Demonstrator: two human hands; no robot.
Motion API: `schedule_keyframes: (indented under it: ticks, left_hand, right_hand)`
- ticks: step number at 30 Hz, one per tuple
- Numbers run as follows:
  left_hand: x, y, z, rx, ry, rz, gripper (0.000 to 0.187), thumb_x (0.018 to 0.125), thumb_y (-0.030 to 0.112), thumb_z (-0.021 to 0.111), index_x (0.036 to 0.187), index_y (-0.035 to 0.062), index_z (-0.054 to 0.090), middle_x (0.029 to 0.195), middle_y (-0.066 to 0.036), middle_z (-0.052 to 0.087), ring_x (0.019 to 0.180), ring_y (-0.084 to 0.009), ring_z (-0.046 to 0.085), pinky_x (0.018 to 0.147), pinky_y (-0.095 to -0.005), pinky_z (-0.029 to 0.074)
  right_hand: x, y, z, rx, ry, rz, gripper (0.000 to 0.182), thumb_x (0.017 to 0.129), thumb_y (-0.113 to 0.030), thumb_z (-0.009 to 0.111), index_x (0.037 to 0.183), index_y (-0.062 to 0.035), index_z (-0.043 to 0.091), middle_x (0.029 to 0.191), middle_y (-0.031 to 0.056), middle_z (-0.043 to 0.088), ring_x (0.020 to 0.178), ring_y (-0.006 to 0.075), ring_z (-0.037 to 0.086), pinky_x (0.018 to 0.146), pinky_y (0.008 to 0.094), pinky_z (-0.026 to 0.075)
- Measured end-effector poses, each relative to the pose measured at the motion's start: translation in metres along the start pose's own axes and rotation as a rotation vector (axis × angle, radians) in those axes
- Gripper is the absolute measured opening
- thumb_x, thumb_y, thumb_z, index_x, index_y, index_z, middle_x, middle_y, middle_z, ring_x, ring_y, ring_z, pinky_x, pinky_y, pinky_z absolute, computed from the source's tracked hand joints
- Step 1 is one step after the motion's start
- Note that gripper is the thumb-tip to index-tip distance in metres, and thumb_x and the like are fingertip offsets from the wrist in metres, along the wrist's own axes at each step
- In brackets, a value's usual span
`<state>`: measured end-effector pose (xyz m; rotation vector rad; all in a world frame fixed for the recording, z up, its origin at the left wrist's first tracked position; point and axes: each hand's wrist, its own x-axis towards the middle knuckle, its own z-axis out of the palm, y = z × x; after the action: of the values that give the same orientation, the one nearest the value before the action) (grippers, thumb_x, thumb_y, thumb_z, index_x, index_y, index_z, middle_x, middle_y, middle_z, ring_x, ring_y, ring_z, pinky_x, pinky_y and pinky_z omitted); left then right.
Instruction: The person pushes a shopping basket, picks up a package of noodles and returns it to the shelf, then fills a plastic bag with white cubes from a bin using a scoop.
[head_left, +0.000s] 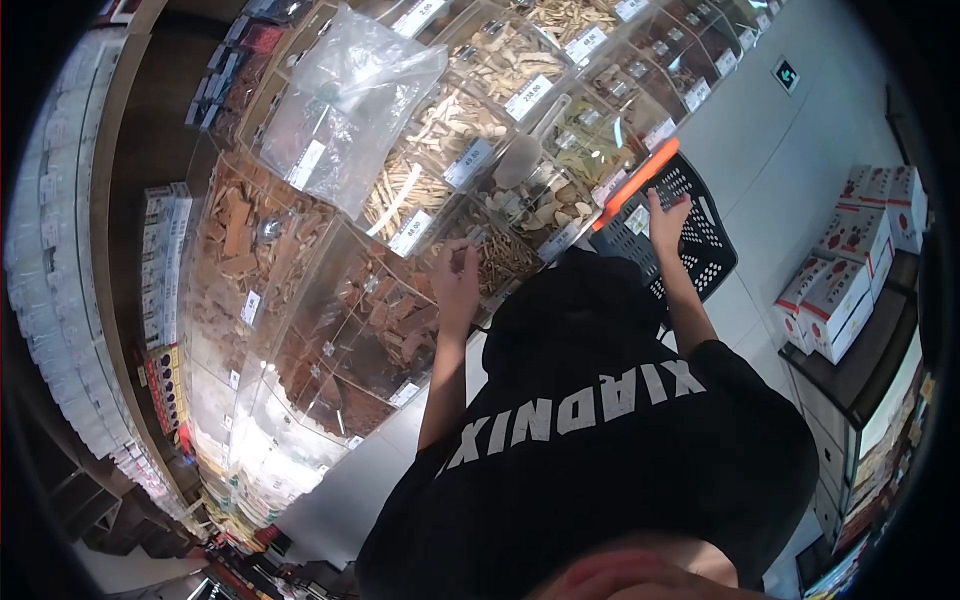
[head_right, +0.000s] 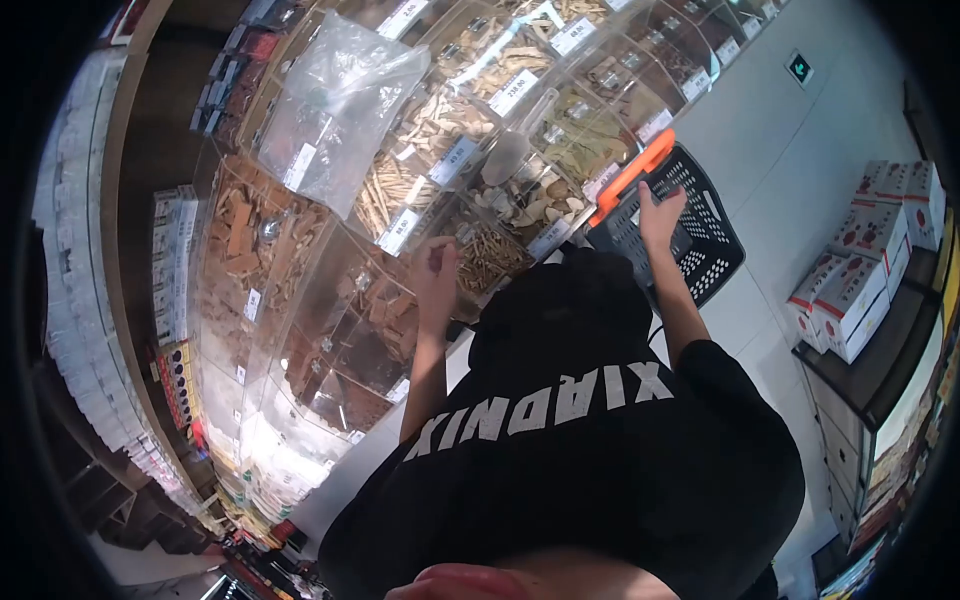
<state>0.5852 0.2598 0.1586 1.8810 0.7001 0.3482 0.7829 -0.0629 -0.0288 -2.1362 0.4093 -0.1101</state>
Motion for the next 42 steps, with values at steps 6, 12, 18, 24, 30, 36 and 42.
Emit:
schedule_keyframes:
  ticks: [6,12,18,24,30,36,42]
  left_hand:
    - [-0.033,0.027,0.002,0.126,-0.081,0.117,0.017,0.095,0.011,0.062,0.109,0.0021,0.066,0.093,-0.009,0.066,0.082,-0.016,0.065,0.075,-0.0297,0.051]
    - [-0.142,-0.004,-0.028,0.154,0.027,-0.096,0.019,0.094,0.01,0.062,0.111,0.0018,0.065,0.099,-0.012,0.065,0.084,-0.0196,0.067,0.074,-0.0319,0.053]
    - [-0.271,-0.053,-0.04,0.042,0.27,-0.172,0.014,0.091,0.007,0.067,0.104,0.0015,0.066,0.104,-0.013,0.067,0.088,-0.0197,0.068,0.078,-0.0325,0.055]
    - [-0.371,-0.09,-0.026,-0.026,0.323,-0.241,0.01,0.087,0.006,0.073,0.089,-0.0018,0.066,0.103,-0.014,0.069,0.088,-0.0204,0.069,0.081,-0.0331,0.057]
    - [-0.412,-0.079,-0.013,-0.104,0.176,-0.096,0.009,0.087,0.007,0.071,0.09,-0.0003,0.067,0.093,-0.013,0.069,0.087,-0.0235,0.068,0.081,-0.0334,0.054]
    - [-0.415,-0.101,0.006,0.035,0.065,-0.078,0.01,0.087,0.007,0.067,0.094,0.0006,0.067,0.096,-0.014,0.066,0.086,-0.0262,0.068,0.079,-0.0358,0.053]
    - [-0.453,-0.094,0.025,-0.105,0.215,-0.081,0.019,0.082,0.003,0.069,0.101,0.0009,0.066,0.099,-0.014,0.067,0.086,-0.0266,0.068,0.079,-0.0362,0.054]
  right_hand:
    - [0.008,-0.071,0.043,0.431,-0.182,0.328,0.042,0.087,-0.023,0.069,0.11,0.0078,0.052,0.095,0.0139,0.061,0.084,0.0229,0.063,0.075,0.0343,0.053]
    - [0.001,-0.053,0.07,0.832,-0.212,0.589,0.016,0.088,-0.012,0.063,0.083,-0.002,0.052,0.063,0.0052,0.052,0.047,0.0182,0.052,0.046,0.0345,0.046]
    - [-0.042,-0.015,0.074,0.653,-0.273,0.501,0.023,0.093,-0.022,0.065,0.083,-0.0044,0.053,0.062,0.0053,0.051,0.049,0.0173,0.05,0.045,0.0358,0.045]
    - [-0.132,0.022,0.023,0.644,-0.595,0.425,0.027,0.096,-0.025,0.062,0.081,-0.0096,0.046,0.058,0.003,0.045,0.045,0.0165,0.046,0.043,0.034,0.041]
    - [-0.22,0.057,-0.036,0.409,-0.724,0.286,0.023,0.097,-0.024,0.06,0.083,-0.0096,0.047,0.057,0.0022,0.045,0.04,0.0151,0.045,0.035,0.0313,0.038]
    - [-0.247,0.064,-0.068,0.31,-0.953,0.192,0.017,0.095,-0.018,0.058,0.086,-0.0077,0.048,0.059,0.0025,0.046,0.043,0.0156,0.048,0.039,0.0324,0.044]
    - [-0.272,0.093,-0.099,0.153,-1.07,0.006,0.015,0.095,-0.016,0.058,0.088,-0.0057,0.05,0.062,0.0025,0.051,0.046,0.0145,0.051,0.043,0.0312,0.044]
